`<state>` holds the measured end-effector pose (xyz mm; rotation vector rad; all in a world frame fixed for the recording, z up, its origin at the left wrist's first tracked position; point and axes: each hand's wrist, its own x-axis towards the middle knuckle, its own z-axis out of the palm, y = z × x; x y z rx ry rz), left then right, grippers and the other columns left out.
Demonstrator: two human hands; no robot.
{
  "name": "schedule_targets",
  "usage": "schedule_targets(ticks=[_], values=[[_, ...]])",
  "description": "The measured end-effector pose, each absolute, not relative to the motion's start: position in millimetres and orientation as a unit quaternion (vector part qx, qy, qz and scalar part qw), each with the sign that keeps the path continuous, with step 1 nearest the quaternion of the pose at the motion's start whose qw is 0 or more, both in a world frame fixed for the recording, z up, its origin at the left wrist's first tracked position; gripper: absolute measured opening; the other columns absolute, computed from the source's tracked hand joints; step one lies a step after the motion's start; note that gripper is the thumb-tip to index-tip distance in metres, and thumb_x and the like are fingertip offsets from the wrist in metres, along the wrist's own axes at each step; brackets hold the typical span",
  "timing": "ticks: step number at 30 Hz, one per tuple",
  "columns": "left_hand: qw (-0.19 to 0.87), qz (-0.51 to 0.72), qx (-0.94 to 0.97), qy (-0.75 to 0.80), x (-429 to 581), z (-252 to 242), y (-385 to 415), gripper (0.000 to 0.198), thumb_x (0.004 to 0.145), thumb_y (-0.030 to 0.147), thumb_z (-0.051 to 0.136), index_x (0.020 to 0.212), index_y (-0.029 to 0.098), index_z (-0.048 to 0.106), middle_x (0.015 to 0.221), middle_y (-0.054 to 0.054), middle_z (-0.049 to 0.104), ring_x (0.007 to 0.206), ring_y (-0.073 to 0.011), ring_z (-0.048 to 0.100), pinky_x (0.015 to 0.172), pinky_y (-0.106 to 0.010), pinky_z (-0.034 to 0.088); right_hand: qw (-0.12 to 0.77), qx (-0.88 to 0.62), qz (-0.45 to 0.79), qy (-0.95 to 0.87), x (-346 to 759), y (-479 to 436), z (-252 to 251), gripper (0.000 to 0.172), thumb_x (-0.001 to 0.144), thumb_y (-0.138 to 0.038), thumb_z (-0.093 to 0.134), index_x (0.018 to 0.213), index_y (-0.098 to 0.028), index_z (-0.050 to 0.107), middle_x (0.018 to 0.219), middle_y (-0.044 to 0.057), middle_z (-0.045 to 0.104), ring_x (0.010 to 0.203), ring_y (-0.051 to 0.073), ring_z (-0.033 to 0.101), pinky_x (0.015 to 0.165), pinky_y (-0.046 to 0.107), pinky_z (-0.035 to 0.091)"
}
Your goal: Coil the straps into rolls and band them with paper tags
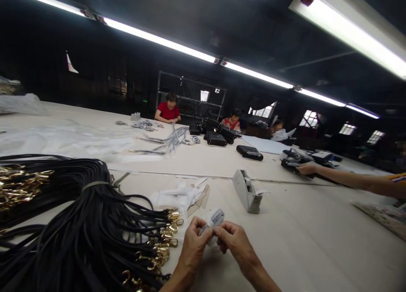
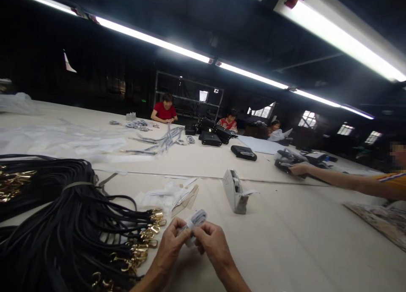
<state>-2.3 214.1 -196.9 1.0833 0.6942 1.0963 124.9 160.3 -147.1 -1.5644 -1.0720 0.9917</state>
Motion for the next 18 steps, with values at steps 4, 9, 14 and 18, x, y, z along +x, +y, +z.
schedule_targets(ticks=[4,9,14,18], values=[[0.651,0.486,0.499,0.301,-4,-192,209,0.039,0.07,0.049,0.074,0.074,0.019,0.05,0.062,0.004,0.055,0.059,-0.0124,0.051,0.059,-0.024,0.039,0.46,-0.635,0.428,-0.449,129,156,-144,0.038,0.071,-0.05,0.066,0.068,-0.013,0.059,0.061,0.003,0.062,0.049,0.011,0.052,0.048,0.022,0.041],[0.678,0.452,0.519,0.257,-4,-186,203,0.044,0.073,0.057,0.071,0.076,0.019,0.048,0.064,0.001,0.061,0.06,-0.014,0.055,0.058,-0.025,0.04,0.423,-0.639,0.425,-0.482,133,153,-136,0.025,0.068,-0.037,0.06,0.068,-0.012,0.063,0.062,0.002,0.062,0.051,0.011,0.056,0.049,0.022,0.044],[0.746,0.431,0.468,0.198,4,-199,210,0.052,0.068,0.063,0.073,0.076,0.02,0.045,0.065,-0.003,0.068,0.057,-0.017,0.062,0.056,-0.026,0.043,0.381,-0.698,0.345,-0.499,130,157,-133,0.022,0.067,-0.033,0.052,0.059,-0.015,0.062,0.053,0.001,0.061,0.041,0.013,0.055,0.04,0.022,0.041],[0.767,0.421,0.439,0.205,5,-204,213,0.056,0.06,0.062,0.08,0.073,0.02,0.044,0.06,0.0,0.065,0.049,-0.013,0.056,0.051,-0.024,0.04,0.342,-0.749,0.208,-0.527,131,152,-128,0.025,0.071,-0.036,0.058,0.054,-0.018,0.06,0.048,0.001,0.058,0.043,0.016,0.055,0.043,0.023,0.038]])
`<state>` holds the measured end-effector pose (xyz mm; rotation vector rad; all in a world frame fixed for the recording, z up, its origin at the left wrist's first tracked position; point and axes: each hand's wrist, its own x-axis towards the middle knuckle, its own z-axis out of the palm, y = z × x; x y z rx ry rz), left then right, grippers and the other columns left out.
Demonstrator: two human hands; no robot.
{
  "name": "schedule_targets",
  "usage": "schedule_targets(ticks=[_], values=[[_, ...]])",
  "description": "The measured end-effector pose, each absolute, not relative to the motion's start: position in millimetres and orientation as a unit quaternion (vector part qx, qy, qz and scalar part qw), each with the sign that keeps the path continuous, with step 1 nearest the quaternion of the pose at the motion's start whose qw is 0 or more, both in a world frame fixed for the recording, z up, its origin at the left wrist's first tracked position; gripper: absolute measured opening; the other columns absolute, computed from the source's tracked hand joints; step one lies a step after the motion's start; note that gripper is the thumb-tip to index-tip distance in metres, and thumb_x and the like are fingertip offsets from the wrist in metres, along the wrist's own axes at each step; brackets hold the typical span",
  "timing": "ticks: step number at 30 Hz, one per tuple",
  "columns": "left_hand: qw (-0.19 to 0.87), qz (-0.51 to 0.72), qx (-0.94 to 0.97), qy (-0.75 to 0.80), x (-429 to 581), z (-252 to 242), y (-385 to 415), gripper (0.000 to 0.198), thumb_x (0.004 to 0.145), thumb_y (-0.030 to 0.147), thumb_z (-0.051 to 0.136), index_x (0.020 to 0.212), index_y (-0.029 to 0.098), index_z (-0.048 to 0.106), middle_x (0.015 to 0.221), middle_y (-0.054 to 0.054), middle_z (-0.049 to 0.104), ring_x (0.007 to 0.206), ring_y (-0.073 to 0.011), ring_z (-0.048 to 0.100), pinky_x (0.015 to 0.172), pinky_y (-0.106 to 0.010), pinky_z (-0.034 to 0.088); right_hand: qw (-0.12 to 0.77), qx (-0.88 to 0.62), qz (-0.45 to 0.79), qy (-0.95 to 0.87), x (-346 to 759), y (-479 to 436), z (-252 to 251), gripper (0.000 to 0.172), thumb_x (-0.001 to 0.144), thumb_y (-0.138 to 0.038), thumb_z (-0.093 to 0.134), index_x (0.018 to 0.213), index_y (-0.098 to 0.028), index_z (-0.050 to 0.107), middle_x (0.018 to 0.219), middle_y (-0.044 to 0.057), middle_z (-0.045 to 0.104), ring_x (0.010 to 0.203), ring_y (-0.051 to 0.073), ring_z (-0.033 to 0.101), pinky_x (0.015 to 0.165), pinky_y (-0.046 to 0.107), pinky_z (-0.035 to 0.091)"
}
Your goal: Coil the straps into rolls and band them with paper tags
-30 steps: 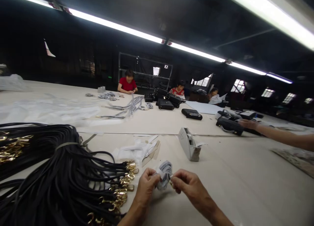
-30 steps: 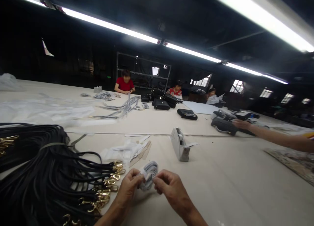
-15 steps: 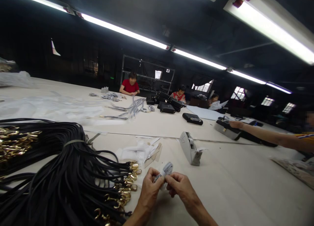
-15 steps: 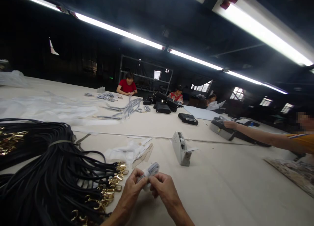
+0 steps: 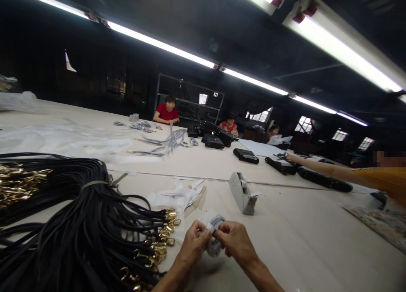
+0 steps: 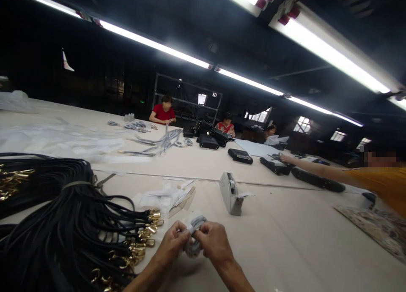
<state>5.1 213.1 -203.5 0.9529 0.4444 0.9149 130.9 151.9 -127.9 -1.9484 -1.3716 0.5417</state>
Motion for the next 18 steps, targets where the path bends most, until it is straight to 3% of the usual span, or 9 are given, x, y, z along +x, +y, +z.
schedule_targets(ticks=[3,5,8,10,13,15,18], values=[[0.782,0.408,0.421,0.209,4,-201,211,0.056,0.06,0.059,0.081,0.073,0.021,0.042,0.058,0.0,0.065,0.046,-0.0098,0.052,0.049,-0.021,0.035,0.329,-0.756,0.071,-0.562,133,146,-125,0.02,0.071,-0.032,0.062,0.056,-0.019,0.058,0.057,0.004,0.06,0.061,0.021,0.059,0.062,0.03,0.043],[0.794,0.397,0.411,0.209,3,-198,207,0.057,0.059,0.058,0.081,0.075,0.021,0.042,0.058,0.0,0.065,0.045,-0.0087,0.05,0.049,-0.02,0.033,0.326,-0.731,0.015,-0.599,135,145,-124,0.008,0.07,-0.027,0.063,0.069,-0.019,0.065,0.075,0.007,0.066,0.081,0.026,0.06,0.079,0.036,0.043],[0.808,0.38,0.402,0.201,5,-193,200,0.058,0.058,0.057,0.081,0.085,0.019,0.046,0.056,0.0,0.065,0.047,-0.0109,0.053,0.05,-0.021,0.034,0.291,-0.623,-0.075,-0.722,137,149,-126,0.031,0.071,-0.017,0.062,0.1,-0.022,0.069,0.11,0.007,0.068,0.108,0.027,0.055,0.099,0.04,0.034],[0.816,0.372,0.399,0.19,7,-191,196,0.062,0.057,0.052,0.083,0.095,0.017,0.05,0.059,0.0,0.066,0.05,-0.0123,0.056,0.052,-0.022,0.037,0.243,-0.554,-0.138,-0.784,138,155,-128,0.039,0.074,-0.013,0.06,0.111,-0.025,0.066,0.12,0.006,0.065,0.112,0.026,0.054,0.102,0.04,0.032],[0.821,0.371,0.397,0.175,12,-194,193,0.074,0.053,0.052,0.085,0.108,0.013,0.051,0.061,-0.001,0.067,0.052,-0.013,0.058,0.055,-0.024,0.04,0.195,-0.547,-0.165,-0.797,141,163,-131,0.032,0.078,-0.014,0.059,0.107,-0.025,0.067,0.108,0.004,0.069,0.1,0.022,0.06,0.098,0.036,0.036],[0.82,0.374,0.396,0.173,16,-199,196,0.081,0.051,0.056,0.085,0.111,0.013,0.051,0.057,0.0,0.065,0.052,-0.0145,0.058,0.056,-0.025,0.042,0.179,-0.548,-0.169,-0.799,145,166,-134,0.037,0.078,-0.013,0.059,0.113,-0.026,0.066,0.103,0.003,0.071,0.095,0.021,0.062,0.096,0.035,0.038],[0.795,0.376,0.426,0.214,20,-201,206,0.073,0.049,0.054,0.087,0.103,0.015,0.057,0.058,-0.002,0.066,0.057,-0.0186,0.061,0.059,-0.029,0.046,0.143,-0.52,-0.176,-0.823,153,168,-146,0.058,0.075,-0.014,0.062,0.132,-0.026,0.055,0.124,0.006,0.065,0.11,0.026,0.06,0.104,0.041,0.035]])
